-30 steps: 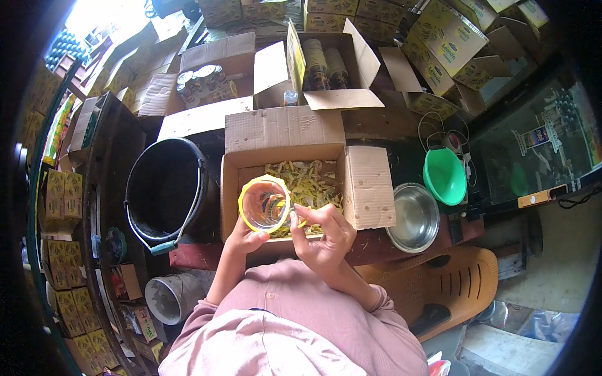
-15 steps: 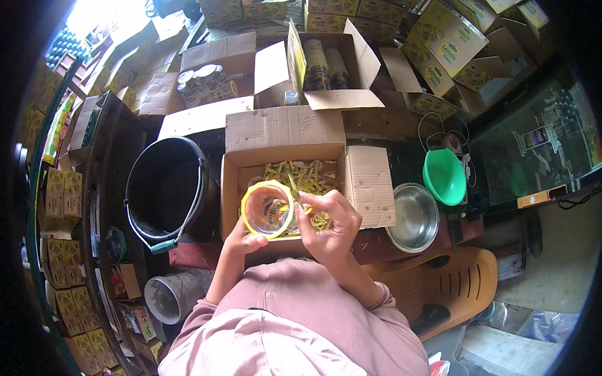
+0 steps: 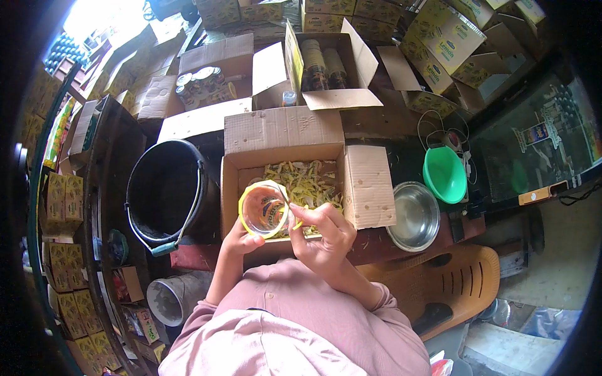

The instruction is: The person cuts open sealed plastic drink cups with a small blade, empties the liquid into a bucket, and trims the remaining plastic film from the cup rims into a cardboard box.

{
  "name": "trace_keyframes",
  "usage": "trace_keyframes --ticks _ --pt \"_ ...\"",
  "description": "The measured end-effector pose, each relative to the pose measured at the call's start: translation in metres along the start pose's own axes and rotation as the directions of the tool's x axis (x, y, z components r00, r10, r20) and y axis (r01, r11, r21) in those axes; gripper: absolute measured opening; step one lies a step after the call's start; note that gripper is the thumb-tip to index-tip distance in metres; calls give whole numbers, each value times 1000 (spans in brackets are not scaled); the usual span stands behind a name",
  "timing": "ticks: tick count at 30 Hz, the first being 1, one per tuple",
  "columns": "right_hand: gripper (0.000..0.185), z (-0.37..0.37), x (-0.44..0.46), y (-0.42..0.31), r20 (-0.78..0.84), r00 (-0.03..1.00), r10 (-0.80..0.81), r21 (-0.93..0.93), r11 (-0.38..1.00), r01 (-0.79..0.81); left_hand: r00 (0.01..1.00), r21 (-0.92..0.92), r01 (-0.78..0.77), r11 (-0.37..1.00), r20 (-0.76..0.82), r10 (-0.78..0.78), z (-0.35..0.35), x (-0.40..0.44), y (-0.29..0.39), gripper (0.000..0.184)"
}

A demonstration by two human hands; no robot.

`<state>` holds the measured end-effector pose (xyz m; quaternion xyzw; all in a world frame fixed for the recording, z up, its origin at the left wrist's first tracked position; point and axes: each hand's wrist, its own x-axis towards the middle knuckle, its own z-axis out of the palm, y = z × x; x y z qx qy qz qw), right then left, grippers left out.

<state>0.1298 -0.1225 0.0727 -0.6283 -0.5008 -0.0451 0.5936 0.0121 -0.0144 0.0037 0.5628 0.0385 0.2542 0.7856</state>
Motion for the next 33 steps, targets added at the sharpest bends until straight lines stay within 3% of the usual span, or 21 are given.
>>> trace_keyframes --ticks 2,8,16,23,33 --pt "28 0 2 0 7 1000 -21 -32 999 21 998 34 24 999 -51 -22 3 -4 6 84" --pt "31 -2 4 7 59 998 -5 -75 997 10 997 171 -68 983 35 63 0 -1 2 83" --pt "26 -2 1 15 7 995 101 145 984 -101 1000 41 -23 999 -18 23 4 4 8 84" --pt "24 -5 -8 10 57 994 93 110 989 -99 998 62 -39 997 -38 41 5 3 8 82" --pt "30 -2 0 11 42 998 38 46 998 -40 998 157 -9 988 60 -1 -3 0 8 79"
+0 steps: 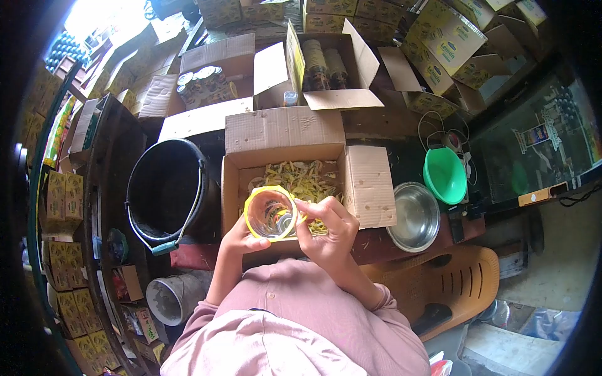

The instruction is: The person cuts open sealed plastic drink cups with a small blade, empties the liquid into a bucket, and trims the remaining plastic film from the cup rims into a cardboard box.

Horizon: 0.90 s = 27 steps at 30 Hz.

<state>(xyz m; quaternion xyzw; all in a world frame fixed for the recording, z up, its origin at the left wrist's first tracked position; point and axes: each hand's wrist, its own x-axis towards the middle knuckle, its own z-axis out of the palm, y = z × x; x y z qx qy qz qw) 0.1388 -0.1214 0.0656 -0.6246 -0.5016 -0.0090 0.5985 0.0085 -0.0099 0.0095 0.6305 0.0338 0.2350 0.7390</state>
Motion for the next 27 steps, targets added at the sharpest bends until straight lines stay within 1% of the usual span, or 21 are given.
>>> trace_keyframes --ticks 5,7,11,14,15,16,21,24,27 --pt "33 -2 1 -1 47 999 5 -24 1000 -4 998 26 -30 999 56 28 -1 0 1 78" --pt "33 -3 2 1 65 998 -9 -22 1000 11 998 14 -39 999 54 38 -1 0 -1 78" --pt "31 -3 2 6 52 998 34 77 996 -38 996 -37 -84 996 22 85 1 4 0 79" --pt "28 0 -2 4 1 997 80 103 991 -79 989 82 -106 991 -96 113 9 7 1 78" --pt "27 1 -5 5 -16 996 91 113 990 -88 987 173 -90 981 -119 111 9 8 1 75" --pt "26 1 -7 5 -32 994 101 122 988 -97 985 179 -97 979 -126 121 9 9 0 73" --pt "25 0 -13 4 16 998 66 71 995 -67 982 167 -111 980 -134 134 9 7 -1 66" --pt "27 0 -11 4 6 1000 28 8 1000 -28 988 221 -105 970 -87 127 7 7 3 66" --pt "29 3 -10 2 -7 1000 -21 -66 998 21 991 218 -37 975 -118 64 5 5 2 65"
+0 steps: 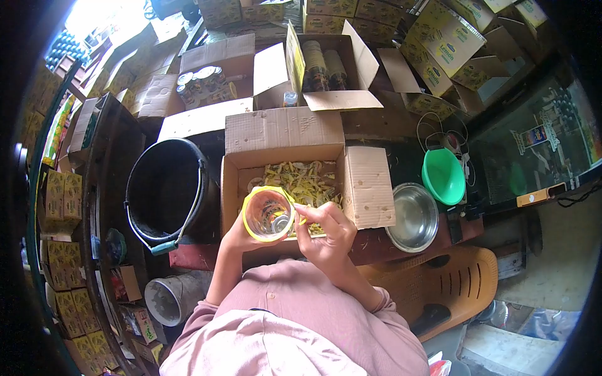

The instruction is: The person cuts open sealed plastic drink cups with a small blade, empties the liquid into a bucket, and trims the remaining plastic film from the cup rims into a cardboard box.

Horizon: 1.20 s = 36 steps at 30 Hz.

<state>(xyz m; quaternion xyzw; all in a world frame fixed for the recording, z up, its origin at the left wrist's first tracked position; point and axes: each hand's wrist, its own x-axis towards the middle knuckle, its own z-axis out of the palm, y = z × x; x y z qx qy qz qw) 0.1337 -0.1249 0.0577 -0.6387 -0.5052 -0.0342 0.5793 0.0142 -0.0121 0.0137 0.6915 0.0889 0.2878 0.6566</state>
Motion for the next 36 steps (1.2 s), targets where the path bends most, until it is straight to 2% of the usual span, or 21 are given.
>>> trace_keyframes --ticks 4,7,9,10,16,22,26,27,29,30,36 --pt "28 -1 4 1 24 999 -31 -60 998 33 997 40 -39 998 65 36 -2 1 5 64" --pt "29 -4 9 5 109 993 52 100 993 -63 997 15 -73 997 40 72 -2 0 3 64" --pt "29 -3 7 8 83 993 82 146 985 -93 992 24 -124 992 -5 124 -1 0 0 66" --pt "29 -2 6 9 71 993 96 171 980 -107 996 -86 -87 993 -23 85 1 0 -4 69" --pt "30 -1 4 7 48 997 54 79 995 -58 995 41 -96 995 39 95 0 -1 -7 72" --pt "31 0 7 9 80 994 77 103 991 -85 986 107 -127 986 118 114 -4 -2 -10 75" --pt "31 -2 8 10 80 992 99 133 985 -109 989 22 -144 989 18 144 3 0 -16 81" --pt "30 -1 7 9 72 992 101 123 986 -109 995 -117 -101 988 -29 98 7 4 -12 84" --pt "28 1 5 6 54 993 105 104 988 -110 985 -152 -137 979 -127 118 11 6 -18 86" --pt "27 3 5 7 22 997 79 114 990 -81 988 -88 -115 989 -118 105 10 5 -20 84" --pt "26 5 1 6 -23 999 45 15 999 -44 975 -51 -120 991 -193 108 13 8 -17 69"
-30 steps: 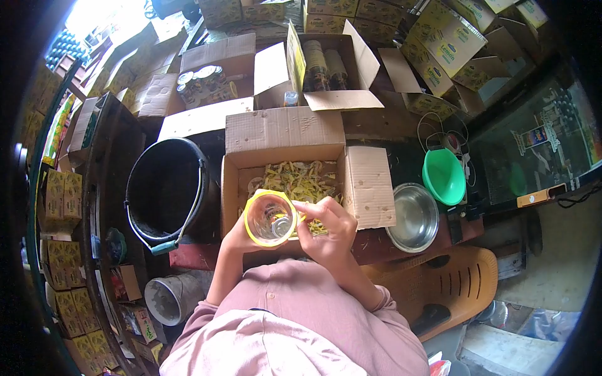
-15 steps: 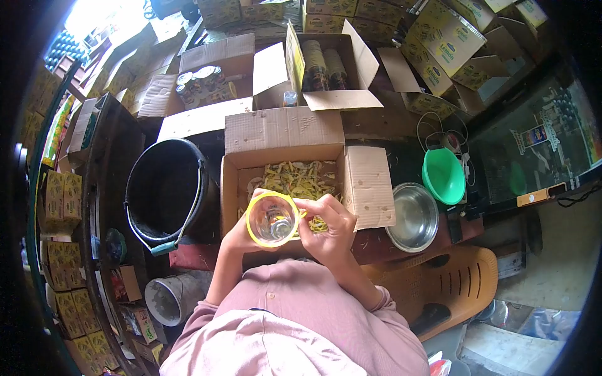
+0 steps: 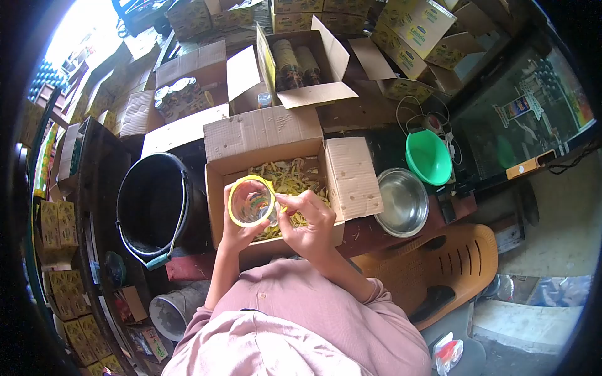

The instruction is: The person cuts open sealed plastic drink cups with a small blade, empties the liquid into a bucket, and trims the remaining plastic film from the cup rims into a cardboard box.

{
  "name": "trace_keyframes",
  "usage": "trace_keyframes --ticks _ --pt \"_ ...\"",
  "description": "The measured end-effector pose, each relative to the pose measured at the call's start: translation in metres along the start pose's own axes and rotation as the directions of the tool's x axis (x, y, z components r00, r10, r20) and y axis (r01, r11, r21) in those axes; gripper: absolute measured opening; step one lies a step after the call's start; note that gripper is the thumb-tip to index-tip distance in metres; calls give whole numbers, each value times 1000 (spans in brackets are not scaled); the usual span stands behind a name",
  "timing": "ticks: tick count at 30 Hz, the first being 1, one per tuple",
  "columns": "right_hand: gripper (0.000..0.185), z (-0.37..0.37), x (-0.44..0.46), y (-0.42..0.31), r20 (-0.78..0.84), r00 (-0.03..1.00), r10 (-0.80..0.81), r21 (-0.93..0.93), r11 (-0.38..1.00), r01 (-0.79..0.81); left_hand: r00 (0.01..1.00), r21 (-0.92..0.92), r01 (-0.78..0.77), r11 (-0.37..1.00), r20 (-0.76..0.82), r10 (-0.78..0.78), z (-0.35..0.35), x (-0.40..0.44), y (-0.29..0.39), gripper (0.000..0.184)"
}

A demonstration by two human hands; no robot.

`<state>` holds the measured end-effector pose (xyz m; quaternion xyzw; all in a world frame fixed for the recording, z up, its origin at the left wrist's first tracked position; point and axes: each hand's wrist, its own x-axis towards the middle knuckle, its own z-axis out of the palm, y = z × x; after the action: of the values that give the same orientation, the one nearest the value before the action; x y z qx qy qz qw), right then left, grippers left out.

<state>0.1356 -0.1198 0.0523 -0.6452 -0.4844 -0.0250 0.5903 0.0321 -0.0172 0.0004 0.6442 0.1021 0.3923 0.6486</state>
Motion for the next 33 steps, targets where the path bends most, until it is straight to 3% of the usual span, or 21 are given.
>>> trace_keyframes --ticks 7,10,13,23,28,33 --pt "24 3 -3 -5 -23 998 -58 -140 989 54 998 91 15 996 60 -21 -4 -7 0 69" --pt "25 2 -2 -6 0 998 -56 -130 990 56 996 115 37 993 82 -46 -7 -12 -1 70" --pt "25 -1 -1 -12 12 999 40 26 999 -40 996 56 51 997 73 -55 -8 -14 4 68" --pt "33 -3 -20 -14 -11 1000 0 -38 999 -1 991 73 75 994 101 -82 -2 -28 16 67" --pt "33 -10 -18 -18 10 999 -41 -88 995 41 983 15 90 996 157 -91 3 -33 23 66" --pt "26 -13 -24 -9 15 995 94 104 990 -95 973 -149 192 970 157 -168 9 -35 25 64"
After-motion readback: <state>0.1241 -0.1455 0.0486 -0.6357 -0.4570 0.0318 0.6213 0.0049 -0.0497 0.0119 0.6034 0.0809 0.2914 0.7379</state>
